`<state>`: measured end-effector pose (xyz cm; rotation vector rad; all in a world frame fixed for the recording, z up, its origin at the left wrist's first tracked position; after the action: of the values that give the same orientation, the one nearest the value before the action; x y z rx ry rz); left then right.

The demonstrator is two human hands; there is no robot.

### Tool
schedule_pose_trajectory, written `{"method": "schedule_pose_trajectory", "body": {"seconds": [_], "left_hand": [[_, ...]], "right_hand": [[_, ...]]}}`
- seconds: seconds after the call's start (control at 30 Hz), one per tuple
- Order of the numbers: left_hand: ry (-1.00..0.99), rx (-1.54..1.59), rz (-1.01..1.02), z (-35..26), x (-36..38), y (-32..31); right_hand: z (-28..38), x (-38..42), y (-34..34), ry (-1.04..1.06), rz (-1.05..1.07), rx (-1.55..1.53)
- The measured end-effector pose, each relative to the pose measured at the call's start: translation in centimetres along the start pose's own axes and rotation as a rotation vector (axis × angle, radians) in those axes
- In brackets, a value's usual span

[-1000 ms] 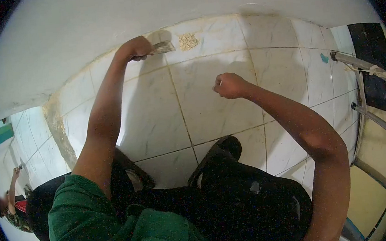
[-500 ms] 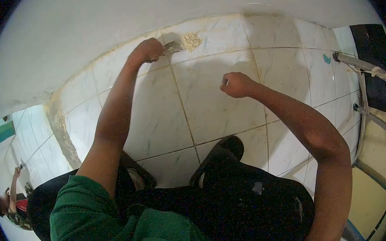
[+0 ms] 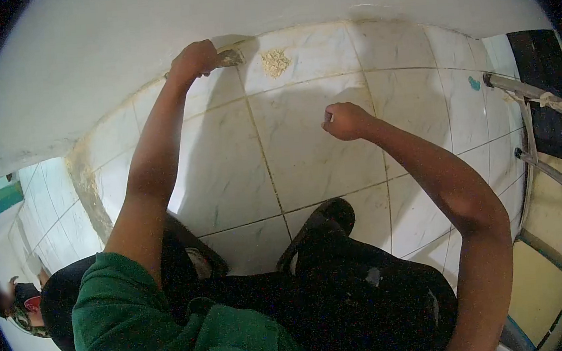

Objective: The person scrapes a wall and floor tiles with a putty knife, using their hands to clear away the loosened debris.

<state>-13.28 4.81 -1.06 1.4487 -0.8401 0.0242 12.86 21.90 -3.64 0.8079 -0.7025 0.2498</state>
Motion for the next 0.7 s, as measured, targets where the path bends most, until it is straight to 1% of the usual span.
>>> {"method": "schedule_pose_trajectory", "body": {"seconds": [0.1, 0.17, 0.27, 0.37, 0.47, 0.5, 0.6, 0.7], "left_hand": [[-0.047, 0.008, 0.039, -1.8, -0.7, -0.6], [-0.093, 0.043, 0.086, -2.8, -2.0, -1.8], [-0.131, 0.052, 0.131, -2.9, -2.4, -2.2], [-0.045, 0.046, 0.126, -0.8, -1.9, -1.8], [-0.044, 0.061, 0.126, 1.0, -2.2, -2.0], [-0.07, 0.151, 0.145, 0.8, -1.6, -1.8], [-0.086, 0.121, 0.18, 0.6, -2.5, -2.6], [-0.112, 0.172, 0.204, 0.0, -2.8, -2.3]], "right_hand": [[0.2, -0.3, 0.1, 0.018, -0.009, 0.016], [0.4, -0.3, 0.3, -0.011, -0.012, 0.009], [0.7, -0.4, 0.4, -0.011, -0.013, 0.016], [0.3, -0.3, 0.4, 0.001, -0.012, 0.013], [-0.4, 0.0, 0.1, -0.005, -0.005, 0.012], [-0.6, 0.0, 0.0, -0.007, 0.0, 0.018], [-0.9, -0.2, 0.0, 0.002, 0.006, 0.044], [-0.6, -0.4, 0.4, -0.015, -0.004, -0.003]]}}
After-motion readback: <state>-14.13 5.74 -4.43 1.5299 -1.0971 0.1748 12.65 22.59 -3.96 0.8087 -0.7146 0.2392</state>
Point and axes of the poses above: each hand's wrist, its own x-axis away from the middle knuckle, its own y-axis out of the back of the hand, z = x × y, the point moved 9 cm from there along -x, towards the middle knuckle, and after that the axes turned 9 degrees about -x, right-handed, at the moved point
